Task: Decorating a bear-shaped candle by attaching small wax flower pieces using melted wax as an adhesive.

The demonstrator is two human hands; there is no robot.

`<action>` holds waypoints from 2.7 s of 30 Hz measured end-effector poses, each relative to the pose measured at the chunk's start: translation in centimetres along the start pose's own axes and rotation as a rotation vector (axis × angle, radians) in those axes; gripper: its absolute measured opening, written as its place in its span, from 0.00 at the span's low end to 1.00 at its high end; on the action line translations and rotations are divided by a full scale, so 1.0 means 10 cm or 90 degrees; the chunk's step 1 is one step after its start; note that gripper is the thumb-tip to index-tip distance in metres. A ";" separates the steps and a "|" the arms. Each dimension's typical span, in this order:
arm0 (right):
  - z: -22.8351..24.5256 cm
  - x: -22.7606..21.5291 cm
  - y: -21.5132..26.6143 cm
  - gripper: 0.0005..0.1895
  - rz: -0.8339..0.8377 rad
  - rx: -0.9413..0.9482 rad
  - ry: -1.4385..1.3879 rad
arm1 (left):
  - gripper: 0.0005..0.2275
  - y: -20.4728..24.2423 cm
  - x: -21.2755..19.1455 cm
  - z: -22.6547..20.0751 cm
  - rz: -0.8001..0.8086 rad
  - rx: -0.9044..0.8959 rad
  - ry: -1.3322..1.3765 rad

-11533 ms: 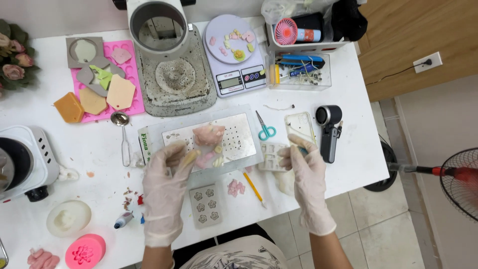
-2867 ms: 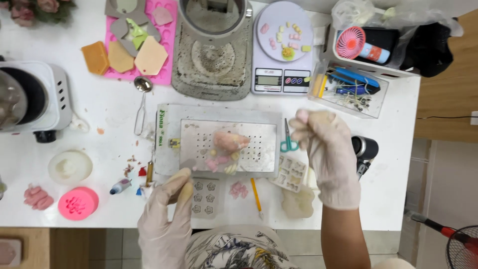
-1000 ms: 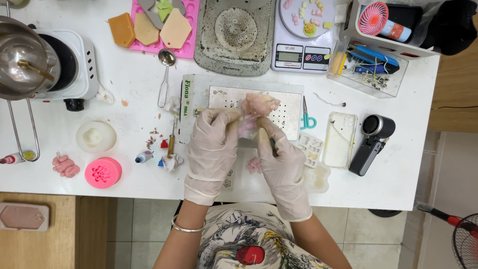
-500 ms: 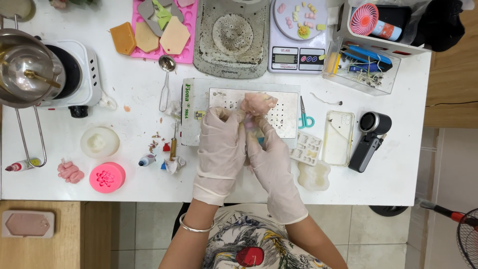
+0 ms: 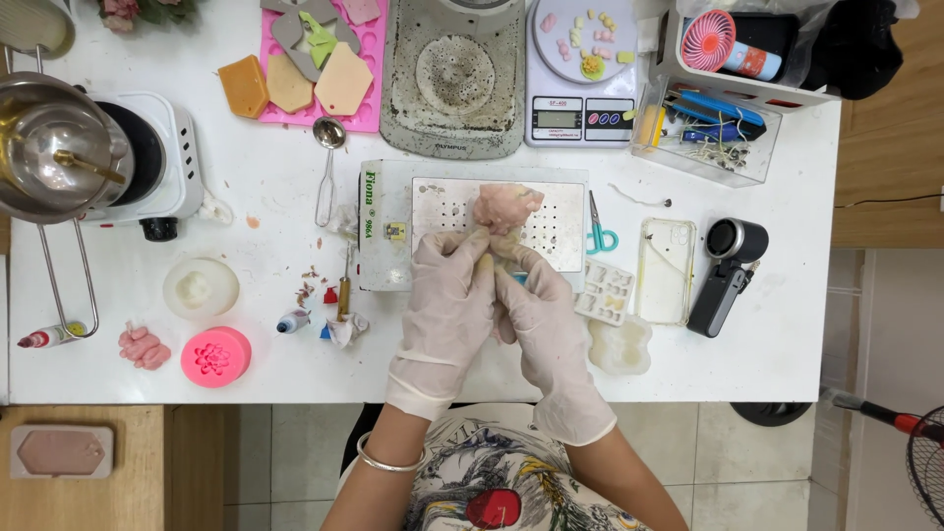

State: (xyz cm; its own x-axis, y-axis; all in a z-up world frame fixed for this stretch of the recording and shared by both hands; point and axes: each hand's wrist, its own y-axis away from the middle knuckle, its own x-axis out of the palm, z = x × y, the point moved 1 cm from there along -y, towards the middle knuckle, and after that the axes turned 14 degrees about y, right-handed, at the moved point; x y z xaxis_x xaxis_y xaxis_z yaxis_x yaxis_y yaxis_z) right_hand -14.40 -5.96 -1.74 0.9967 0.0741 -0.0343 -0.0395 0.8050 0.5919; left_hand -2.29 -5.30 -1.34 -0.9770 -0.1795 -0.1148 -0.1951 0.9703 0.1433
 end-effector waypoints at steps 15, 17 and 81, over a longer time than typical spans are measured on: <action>0.03 0.06 -0.01 0.25 -0.207 -0.173 0.720 | 0.17 0.04 0.04 0.17 -0.040 0.180 -0.121; 0.19 0.09 0.02 0.25 -0.176 -0.136 0.644 | 0.16 -0.01 0.05 0.26 -0.020 0.050 -0.020; 0.76 -1.46 -2.50 0.18 -0.250 -0.261 0.551 | 0.12 -0.07 -0.36 0.10 -0.182 -0.185 0.162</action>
State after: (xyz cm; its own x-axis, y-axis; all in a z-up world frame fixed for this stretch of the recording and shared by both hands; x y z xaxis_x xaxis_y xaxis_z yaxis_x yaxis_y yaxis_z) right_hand -27.38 -31.63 -9.92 0.5589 0.0304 -0.8286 0.0945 0.9905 0.1001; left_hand 1.45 -5.20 -2.04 -0.8633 -0.5023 0.0490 -0.4400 0.7966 0.4145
